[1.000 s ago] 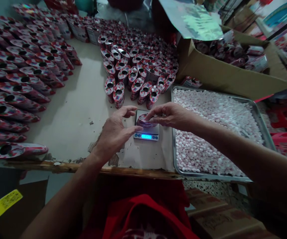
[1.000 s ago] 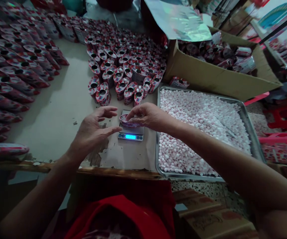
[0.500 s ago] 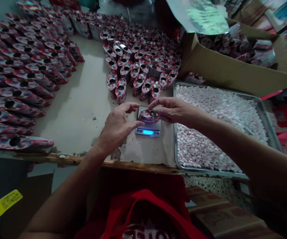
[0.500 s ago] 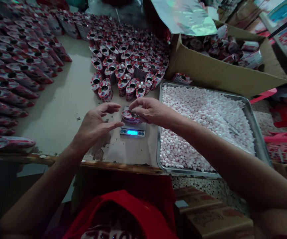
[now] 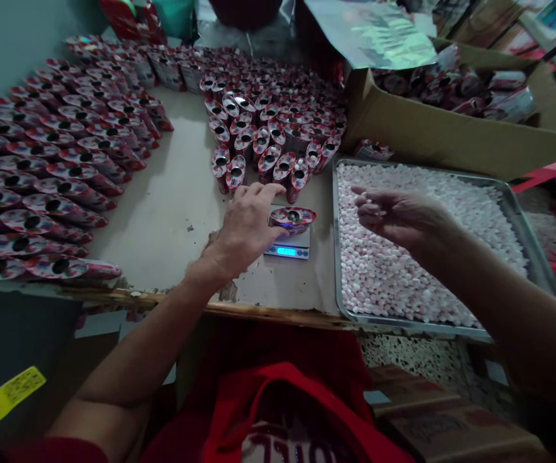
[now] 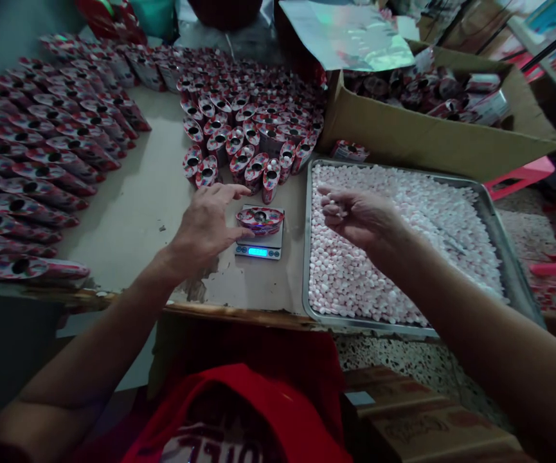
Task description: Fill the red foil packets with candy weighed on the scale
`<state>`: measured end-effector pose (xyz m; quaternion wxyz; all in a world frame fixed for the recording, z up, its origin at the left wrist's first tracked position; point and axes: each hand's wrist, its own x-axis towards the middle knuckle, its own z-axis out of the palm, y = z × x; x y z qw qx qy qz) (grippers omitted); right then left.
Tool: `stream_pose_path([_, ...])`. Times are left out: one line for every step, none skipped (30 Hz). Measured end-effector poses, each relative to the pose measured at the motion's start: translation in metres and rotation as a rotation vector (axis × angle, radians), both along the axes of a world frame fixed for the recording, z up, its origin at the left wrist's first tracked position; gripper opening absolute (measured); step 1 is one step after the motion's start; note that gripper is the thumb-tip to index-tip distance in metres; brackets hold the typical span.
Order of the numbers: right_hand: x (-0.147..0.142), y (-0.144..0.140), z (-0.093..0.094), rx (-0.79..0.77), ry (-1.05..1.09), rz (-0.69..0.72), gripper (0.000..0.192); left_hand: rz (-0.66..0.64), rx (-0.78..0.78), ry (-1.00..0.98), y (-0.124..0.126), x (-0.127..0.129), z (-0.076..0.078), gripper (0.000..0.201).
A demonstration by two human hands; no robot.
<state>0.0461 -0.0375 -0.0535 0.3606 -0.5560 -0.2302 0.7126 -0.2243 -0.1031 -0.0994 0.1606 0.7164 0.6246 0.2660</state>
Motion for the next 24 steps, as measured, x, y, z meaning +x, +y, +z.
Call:
stream_pose_path([-0.004,-0.003,0.000,0.015,0.019,0.079,0.031,-0.006,-0.006,0.032,-0.001,0.003,0.001,0.069])
stream_pose_path([-0.009,-0.005,0.001,0.043,0.021,0.156,0.030,-0.015,-0.012,0.053,-0.001,0.007,0.001,0.068])
stream_pose_path([-0.016,-0.007,0.003,0.085,0.010,0.228,0.026,-0.023,-0.020,0.069,-0.003,0.009,0.001,0.068])
stream_pose_path([-0.022,-0.008,0.003,0.135,-0.006,0.299,0.022,-0.030,-0.029,0.083,-0.004,0.011,0.002,0.067])
stream_pose_path([-0.029,-0.008,0.004,0.187,-0.025,0.370,0.016,-0.031,-0.043,0.096,-0.005,0.012,0.001,0.068])
stream_pose_path([-0.036,-0.007,0.003,0.238,-0.044,0.442,0.010,-0.029,-0.058,0.108,-0.006,0.012,0.001,0.070])
stream_pose_path([-0.043,-0.006,0.001,0.288,-0.063,0.509,0.006,-0.027,-0.070,0.117,-0.007,0.011,0.000,0.071])
stream_pose_path([-0.050,-0.005,-0.001,0.334,-0.085,0.570,0.004,-0.026,-0.078,0.121,-0.008,0.009,-0.002,0.072])
stream_pose_path([-0.056,-0.004,-0.004,0.374,-0.112,0.622,0.006,-0.023,-0.079,0.121,-0.009,0.006,-0.004,0.073])
stream_pose_path([-0.061,-0.003,-0.007,0.406,-0.141,0.665,0.008,-0.023,-0.078,0.119,-0.010,0.002,-0.007,0.073])
stream_pose_path([-0.065,-0.002,-0.009,0.429,-0.170,0.697,0.009,-0.023,-0.072,0.117,-0.011,-0.002,-0.010,0.072])
stream_pose_path([-0.068,-0.001,-0.012,0.438,-0.196,0.721,0.009,-0.021,-0.066,0.114,-0.011,-0.006,-0.013,0.071])
stream_pose_path([-0.070,-0.001,-0.013,0.439,-0.215,0.736,0.009,-0.016,-0.061,0.109,-0.011,-0.010,-0.016,0.070])
stream_pose_path([-0.070,-0.001,-0.014,0.435,-0.224,0.743,0.010,-0.010,-0.058,0.100,-0.011,-0.014,-0.018,0.070])
stream_pose_path([-0.069,0.000,-0.014,0.428,-0.222,0.741,0.010,-0.006,-0.059,0.086,-0.011,-0.017,-0.020,0.070])
stream_pose_path([-0.068,0.001,-0.013,0.416,-0.208,0.734,0.011,-0.002,-0.059,0.070,-0.010,-0.019,-0.021,0.069])
stream_pose_path([-0.065,0.002,-0.011,0.399,-0.183,0.716,0.011,0.002,-0.060,0.056,-0.009,-0.020,-0.022,0.069])
stream_pose_path([-0.062,0.003,-0.008,0.374,-0.145,0.687,0.011,0.002,-0.064,0.047,-0.008,-0.019,-0.022,0.070])
stream_pose_path([-0.059,0.006,-0.006,0.340,-0.095,0.643,0.012,0.000,-0.068,0.047,-0.006,-0.017,-0.021,0.069])
stream_pose_path([-0.055,0.009,-0.003,0.299,-0.045,0.591,0.013,-0.007,-0.072,0.054,-0.004,-0.013,-0.020,0.069])
stream_pose_path([-0.052,0.013,-0.001,0.262,-0.005,0.535,0.014,-0.025,-0.073,0.064,-0.002,-0.007,-0.019,0.070])
stream_pose_path([-0.050,0.017,0.000,0.235,0.018,0.488,0.013,-0.059,-0.071,0.073,-0.001,0.000,-0.018,0.070])
stream_pose_path([-0.048,0.022,0.000,0.220,0.021,0.453,0.010,-0.102,-0.067,0.080,0.001,0.008,-0.017,0.068])
stream_pose_path([-0.047,0.027,-0.001,0.224,-0.002,0.431,0.010,-0.145,-0.064,0.082,0.001,0.015,-0.016,0.062])
